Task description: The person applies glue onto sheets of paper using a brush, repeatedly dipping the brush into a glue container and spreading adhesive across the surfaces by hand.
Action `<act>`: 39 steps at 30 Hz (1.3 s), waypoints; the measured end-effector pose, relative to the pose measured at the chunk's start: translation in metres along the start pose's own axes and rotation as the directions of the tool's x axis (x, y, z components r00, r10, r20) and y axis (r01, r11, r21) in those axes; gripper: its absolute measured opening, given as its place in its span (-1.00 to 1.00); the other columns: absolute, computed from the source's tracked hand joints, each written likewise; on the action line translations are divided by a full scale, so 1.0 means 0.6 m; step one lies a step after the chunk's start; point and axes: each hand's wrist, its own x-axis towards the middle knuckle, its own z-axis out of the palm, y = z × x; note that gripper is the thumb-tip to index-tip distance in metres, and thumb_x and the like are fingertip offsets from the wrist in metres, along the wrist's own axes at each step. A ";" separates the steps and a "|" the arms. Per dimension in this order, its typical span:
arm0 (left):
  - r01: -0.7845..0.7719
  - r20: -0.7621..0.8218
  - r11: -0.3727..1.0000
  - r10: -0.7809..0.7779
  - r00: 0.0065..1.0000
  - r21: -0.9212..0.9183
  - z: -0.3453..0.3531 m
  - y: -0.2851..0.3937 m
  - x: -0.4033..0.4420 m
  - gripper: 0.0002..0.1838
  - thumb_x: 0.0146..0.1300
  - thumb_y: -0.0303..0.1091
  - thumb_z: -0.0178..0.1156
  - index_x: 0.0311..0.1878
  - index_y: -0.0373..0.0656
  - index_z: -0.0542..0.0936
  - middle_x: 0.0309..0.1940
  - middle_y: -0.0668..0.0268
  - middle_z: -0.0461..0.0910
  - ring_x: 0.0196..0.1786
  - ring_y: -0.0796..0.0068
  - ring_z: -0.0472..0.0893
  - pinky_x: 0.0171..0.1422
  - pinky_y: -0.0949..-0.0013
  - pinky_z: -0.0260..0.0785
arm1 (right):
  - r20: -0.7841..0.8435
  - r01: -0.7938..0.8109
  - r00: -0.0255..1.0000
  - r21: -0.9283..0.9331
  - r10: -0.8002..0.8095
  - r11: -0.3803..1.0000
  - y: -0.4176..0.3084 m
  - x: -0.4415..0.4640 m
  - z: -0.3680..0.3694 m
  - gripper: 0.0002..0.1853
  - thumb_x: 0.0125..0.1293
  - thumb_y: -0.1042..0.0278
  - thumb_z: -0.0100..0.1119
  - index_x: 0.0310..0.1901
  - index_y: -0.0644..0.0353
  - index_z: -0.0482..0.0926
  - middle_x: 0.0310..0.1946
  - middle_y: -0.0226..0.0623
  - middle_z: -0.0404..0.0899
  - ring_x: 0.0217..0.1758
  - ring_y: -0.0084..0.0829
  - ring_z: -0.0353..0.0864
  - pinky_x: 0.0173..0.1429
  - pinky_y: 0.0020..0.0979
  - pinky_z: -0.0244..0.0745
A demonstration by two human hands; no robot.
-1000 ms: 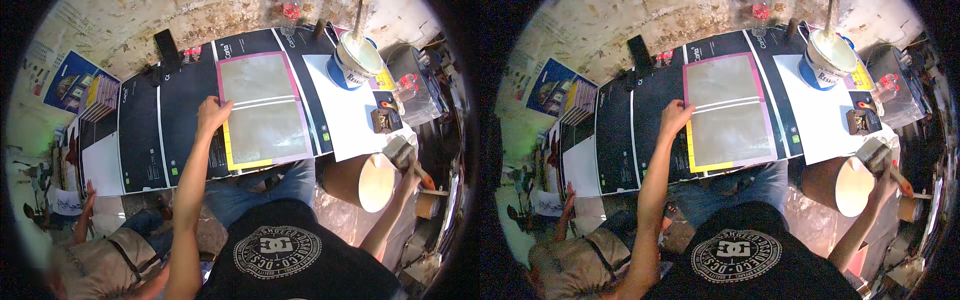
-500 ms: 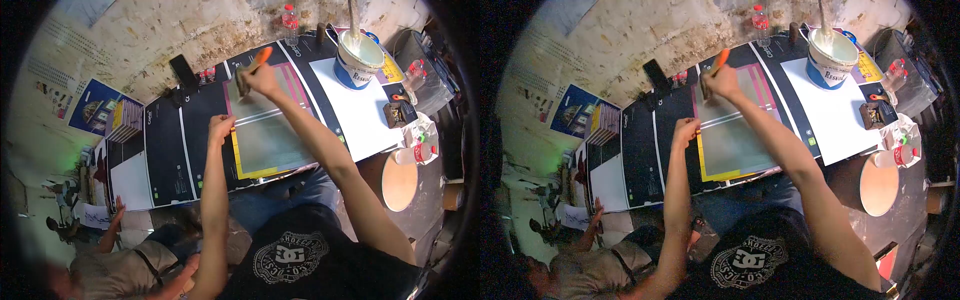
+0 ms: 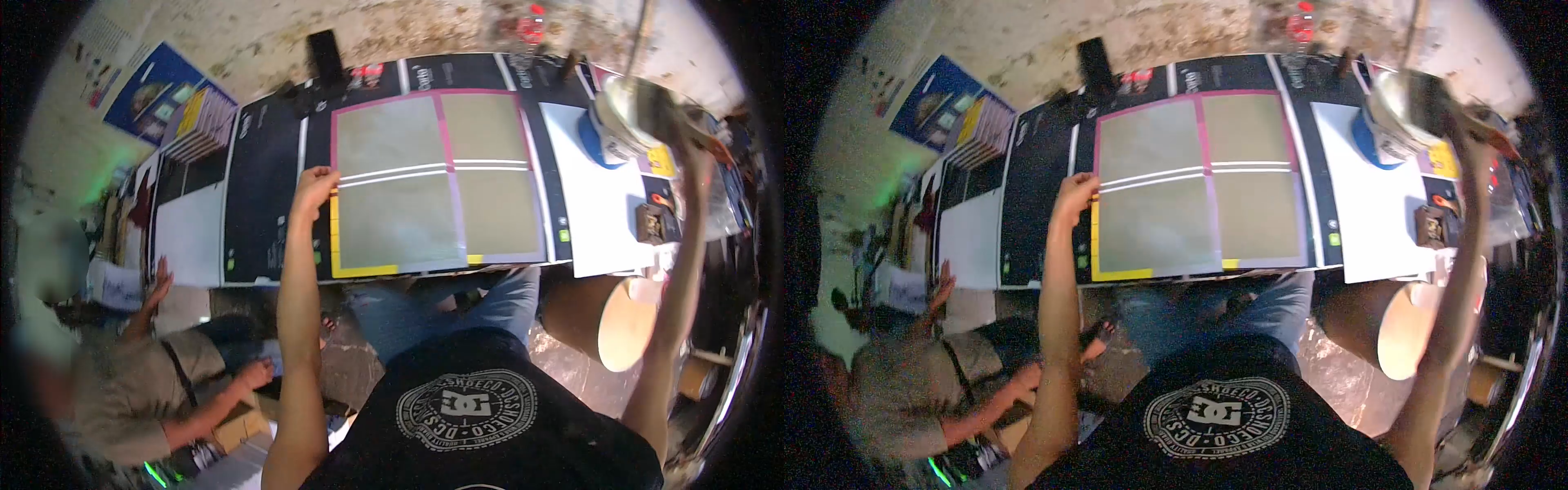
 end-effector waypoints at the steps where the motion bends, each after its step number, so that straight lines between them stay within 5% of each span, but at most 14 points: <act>1: 0.029 -0.007 0.999 -0.029 1.000 -0.014 -0.048 -0.022 0.006 -0.72 0.13 -0.33 0.27 -0.12 -0.28 0.60 -0.39 0.33 0.62 -0.40 0.53 0.60 -0.37 0.46 0.41 | 0.016 -0.059 0.998 -0.047 0.059 0.997 0.028 0.027 -0.041 -0.49 0.29 0.04 0.27 0.11 0.27 0.52 0.00 -0.28 0.59 -0.03 -0.44 0.56 0.07 -0.36 0.46; 6: 0.116 -0.230 0.960 -0.057 0.972 0.253 -0.239 -0.109 0.037 -0.61 0.07 -0.24 0.31 -0.07 -0.29 0.63 -0.26 0.22 0.69 -0.20 0.37 0.67 -0.14 0.37 0.49 | 0.013 -0.423 0.906 0.020 0.423 0.906 -0.062 0.053 -0.116 0.18 0.17 -0.25 0.30 0.51 0.24 -0.26 0.49 0.17 -0.10 0.44 -0.01 0.21 0.44 0.08 0.20; 7: 0.117 -0.308 0.930 -0.004 0.951 0.350 -0.273 -0.137 0.056 -0.58 0.06 -0.22 0.31 -0.05 -0.29 0.64 -0.23 0.19 0.70 -0.15 0.31 0.69 -0.06 0.34 0.51 | -0.053 -0.225 0.970 0.171 0.237 0.959 0.037 0.098 -0.136 0.02 0.25 0.00 0.31 0.47 0.32 -0.17 0.25 0.09 0.32 0.14 -0.08 0.48 0.24 -0.17 0.44; 8: 0.115 -0.406 0.773 0.195 0.893 0.624 -0.295 -0.150 0.070 -0.49 0.02 -0.19 0.32 0.03 -0.30 0.61 -0.17 0.13 0.70 -0.02 0.18 0.67 0.13 0.30 0.46 | -0.265 -0.332 0.918 -0.111 0.294 0.937 -0.205 0.000 -0.044 -0.15 0.26 -0.01 0.30 0.31 0.48 0.13 0.10 0.18 0.42 0.04 -0.09 0.52 0.17 -0.13 0.48; 13: -0.015 -0.601 0.845 0.392 0.697 0.534 -0.335 -0.088 0.015 -0.49 0.05 -0.23 0.32 0.08 -0.26 0.59 -0.18 0.12 0.69 -0.07 0.19 0.68 0.07 0.28 0.47 | -0.016 -0.210 0.975 -0.409 0.223 0.888 -0.007 0.142 -0.109 -0.25 0.24 -0.22 0.22 0.10 0.43 0.43 0.03 0.15 0.54 0.08 -0.10 0.56 0.19 -0.03 0.47; 16: -0.402 -0.523 0.784 0.617 0.588 0.472 -0.309 -0.061 -0.073 -0.61 0.23 -0.43 0.20 0.15 -0.17 0.56 -0.20 0.20 0.67 -0.10 0.37 0.67 0.02 0.33 0.46 | 0.081 -0.090 0.988 -0.384 0.131 0.919 0.066 0.185 -0.102 -0.37 0.28 -0.12 0.21 0.13 0.31 0.50 0.02 -0.07 0.59 0.04 -0.31 0.57 0.14 -0.24 0.47; 18: -0.587 -0.434 0.805 0.562 0.704 0.090 -0.306 -0.077 -0.133 -0.63 0.31 -0.48 0.11 0.19 -0.19 0.53 -0.07 0.15 0.66 -0.03 0.36 0.64 0.09 0.30 0.47 | 0.083 -0.085 0.988 -0.419 0.131 0.904 0.101 0.192 -0.137 -0.44 0.31 -0.06 0.21 0.16 0.23 0.54 0.02 -0.22 0.63 0.02 -0.44 0.58 0.10 -0.38 0.47; 20: -0.341 -0.598 0.893 0.450 0.663 0.295 -0.292 -0.036 -0.272 -0.66 0.35 -0.50 0.12 0.18 -0.31 0.51 -0.04 0.09 0.65 -0.05 0.32 0.66 0.13 0.30 0.49 | 0.024 -0.057 0.997 -0.402 0.072 0.914 0.076 0.175 -0.076 -0.47 0.30 -0.11 0.20 0.11 0.15 0.61 -0.12 -0.30 0.69 -0.10 -0.50 0.63 0.03 -0.42 0.50; 22: -0.459 -0.571 0.868 0.478 0.668 0.190 -0.313 -0.100 -0.307 -0.70 0.36 -0.53 0.10 0.13 -0.37 0.51 -0.02 0.07 0.64 -0.05 0.32 0.66 0.13 0.26 0.50 | -0.035 -0.062 0.998 -0.440 0.052 0.896 0.043 0.160 -0.008 -0.46 0.24 -0.23 0.22 -0.07 0.14 0.70 -0.35 -0.36 0.73 -0.27 -0.50 0.66 -0.05 -0.37 0.53; 26: -0.491 -0.285 0.762 0.626 0.726 0.423 -0.214 -0.068 -0.337 -0.69 0.35 -0.46 0.10 0.12 -0.34 0.52 0.01 0.09 0.61 -0.01 0.31 0.62 0.17 0.22 0.45 | 0.007 -0.127 0.990 -0.359 0.139 0.925 0.091 0.144 0.042 -0.43 0.01 -0.22 0.39 -0.27 0.23 0.73 -0.46 -0.24 0.71 -0.37 -0.42 0.71 -0.16 -0.38 0.57; 29: -0.656 0.259 0.394 0.695 0.670 0.644 -0.157 -0.016 -0.247 -0.69 0.35 -0.41 0.10 0.12 -0.32 0.52 0.03 0.10 0.59 0.03 0.31 0.58 0.21 0.20 0.41 | 0.163 -0.148 0.960 -0.395 0.228 0.907 0.123 0.141 0.056 -0.44 -0.02 -0.17 0.43 -0.29 0.27 0.72 -0.47 -0.17 0.70 -0.38 -0.40 0.70 -0.20 -0.35 0.55; 32: -0.692 0.655 -0.073 0.404 0.638 0.719 -0.114 -0.007 -0.109 -0.68 0.35 -0.36 0.10 0.11 -0.29 0.52 0.05 0.11 0.57 0.06 0.30 0.55 0.24 0.18 0.37 | 0.203 -0.029 0.966 -0.526 0.158 0.850 0.180 0.187 0.052 -0.55 0.09 -0.01 0.40 -0.24 0.29 0.73 -0.44 -0.30 0.72 -0.37 -0.56 0.67 -0.21 -0.47 0.55; 36: -0.654 0.708 -0.318 0.086 0.701 0.686 -0.125 -0.031 -0.011 -0.66 0.35 -0.30 0.09 0.11 -0.26 0.53 0.08 0.13 0.55 0.11 0.30 0.51 0.28 0.14 0.32 | 0.050 0.077 0.997 -0.517 -0.060 0.852 0.106 0.224 0.024 -0.48 0.24 -0.16 0.26 -0.31 0.28 0.70 -0.54 -0.35 0.66 -0.47 -0.58 0.64 -0.36 -0.49 0.51; 39: -0.630 0.688 -0.337 0.083 0.721 0.700 -0.157 -0.050 -0.006 -0.65 0.34 -0.25 0.09 0.10 -0.24 0.53 0.10 0.15 0.53 0.15 0.30 0.48 0.31 0.12 0.28 | 0.046 -0.075 0.994 -0.379 0.100 0.922 0.095 0.258 0.024 -0.67 0.25 0.12 0.22 -0.17 0.24 0.70 -0.35 -0.07 0.71 -0.31 -0.30 0.70 -0.20 -0.30 0.59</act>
